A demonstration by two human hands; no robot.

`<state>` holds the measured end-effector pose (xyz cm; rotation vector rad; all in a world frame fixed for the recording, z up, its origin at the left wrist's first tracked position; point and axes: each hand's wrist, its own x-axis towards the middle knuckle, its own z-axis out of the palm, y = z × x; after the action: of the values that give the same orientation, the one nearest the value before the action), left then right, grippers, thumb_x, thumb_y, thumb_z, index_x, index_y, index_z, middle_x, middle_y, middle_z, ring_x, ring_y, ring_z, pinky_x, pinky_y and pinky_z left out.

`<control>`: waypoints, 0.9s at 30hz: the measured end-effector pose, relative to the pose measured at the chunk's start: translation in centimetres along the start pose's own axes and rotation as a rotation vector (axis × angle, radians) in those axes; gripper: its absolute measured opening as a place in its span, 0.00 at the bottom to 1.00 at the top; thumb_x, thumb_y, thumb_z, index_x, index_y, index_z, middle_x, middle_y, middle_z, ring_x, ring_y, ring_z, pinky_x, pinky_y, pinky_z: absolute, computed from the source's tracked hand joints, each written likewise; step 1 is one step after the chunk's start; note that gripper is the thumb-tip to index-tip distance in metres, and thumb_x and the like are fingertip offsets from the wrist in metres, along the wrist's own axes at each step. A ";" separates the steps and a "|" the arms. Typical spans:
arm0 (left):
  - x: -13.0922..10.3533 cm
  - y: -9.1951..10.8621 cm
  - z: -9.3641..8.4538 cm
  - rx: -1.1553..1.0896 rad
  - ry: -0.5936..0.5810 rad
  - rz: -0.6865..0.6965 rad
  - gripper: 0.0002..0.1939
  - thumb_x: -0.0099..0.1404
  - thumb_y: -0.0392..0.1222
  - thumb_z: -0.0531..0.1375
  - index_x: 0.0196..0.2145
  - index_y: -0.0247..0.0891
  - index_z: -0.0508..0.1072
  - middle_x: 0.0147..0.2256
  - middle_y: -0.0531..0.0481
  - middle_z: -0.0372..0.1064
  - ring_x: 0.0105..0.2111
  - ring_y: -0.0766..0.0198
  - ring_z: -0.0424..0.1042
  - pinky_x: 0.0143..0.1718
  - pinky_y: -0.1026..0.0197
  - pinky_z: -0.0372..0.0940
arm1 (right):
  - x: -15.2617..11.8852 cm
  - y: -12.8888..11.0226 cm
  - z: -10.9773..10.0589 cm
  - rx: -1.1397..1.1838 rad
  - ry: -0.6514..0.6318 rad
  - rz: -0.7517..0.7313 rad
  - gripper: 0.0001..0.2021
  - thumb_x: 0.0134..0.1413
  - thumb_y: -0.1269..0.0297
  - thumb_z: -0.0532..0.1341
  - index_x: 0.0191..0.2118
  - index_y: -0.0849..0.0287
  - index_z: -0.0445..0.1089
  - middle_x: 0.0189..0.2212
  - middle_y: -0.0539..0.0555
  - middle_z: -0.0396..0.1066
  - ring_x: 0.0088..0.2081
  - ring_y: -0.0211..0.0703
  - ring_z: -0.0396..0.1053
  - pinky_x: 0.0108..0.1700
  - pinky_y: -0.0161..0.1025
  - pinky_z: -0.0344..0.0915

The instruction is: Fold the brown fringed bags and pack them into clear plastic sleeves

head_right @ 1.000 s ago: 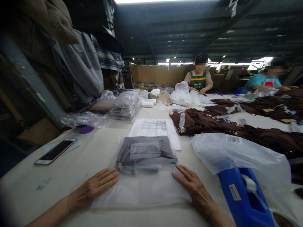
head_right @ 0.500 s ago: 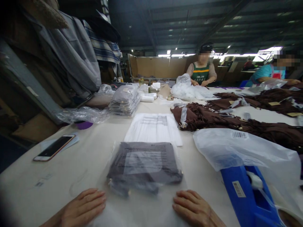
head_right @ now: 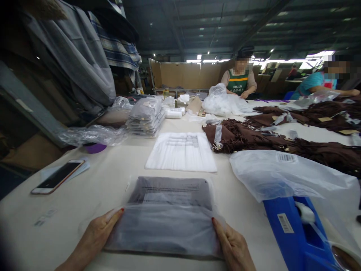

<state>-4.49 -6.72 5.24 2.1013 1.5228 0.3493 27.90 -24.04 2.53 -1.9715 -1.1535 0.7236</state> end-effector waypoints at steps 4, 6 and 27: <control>0.3 0.3 0.7 0.422 0.005 -0.019 0.20 0.66 0.43 0.43 0.42 0.42 0.74 0.23 0.48 0.73 0.26 0.58 0.74 0.28 0.63 0.64 | -0.4 0.7 1.8 -0.329 0.178 -0.048 0.23 0.59 0.47 0.43 0.23 0.53 0.63 0.17 0.48 0.66 0.20 0.42 0.68 0.22 0.33 0.61; 0.4 0.5 0.7 0.575 -0.029 0.019 0.21 0.65 0.38 0.42 0.47 0.42 0.71 0.24 0.46 0.73 0.24 0.57 0.73 0.25 0.62 0.63 | -0.6 0.7 2.6 -0.502 0.257 -0.061 0.21 0.60 0.49 0.42 0.25 0.52 0.63 0.16 0.48 0.66 0.19 0.43 0.69 0.20 0.34 0.58; 2.4 6.3 5.8 0.698 0.310 0.917 0.29 0.64 0.52 0.51 0.61 0.50 0.49 0.61 0.43 0.50 0.60 0.48 0.49 0.59 0.43 0.27 | -0.9 -1.2 2.6 -0.788 0.365 0.143 0.11 0.57 0.57 0.56 0.27 0.55 0.64 0.16 0.48 0.69 0.20 0.44 0.71 0.20 0.33 0.52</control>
<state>4.23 -7.41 3.62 3.3802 0.7477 0.5221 24.90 -23.65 2.09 -2.7034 -1.1719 -0.0796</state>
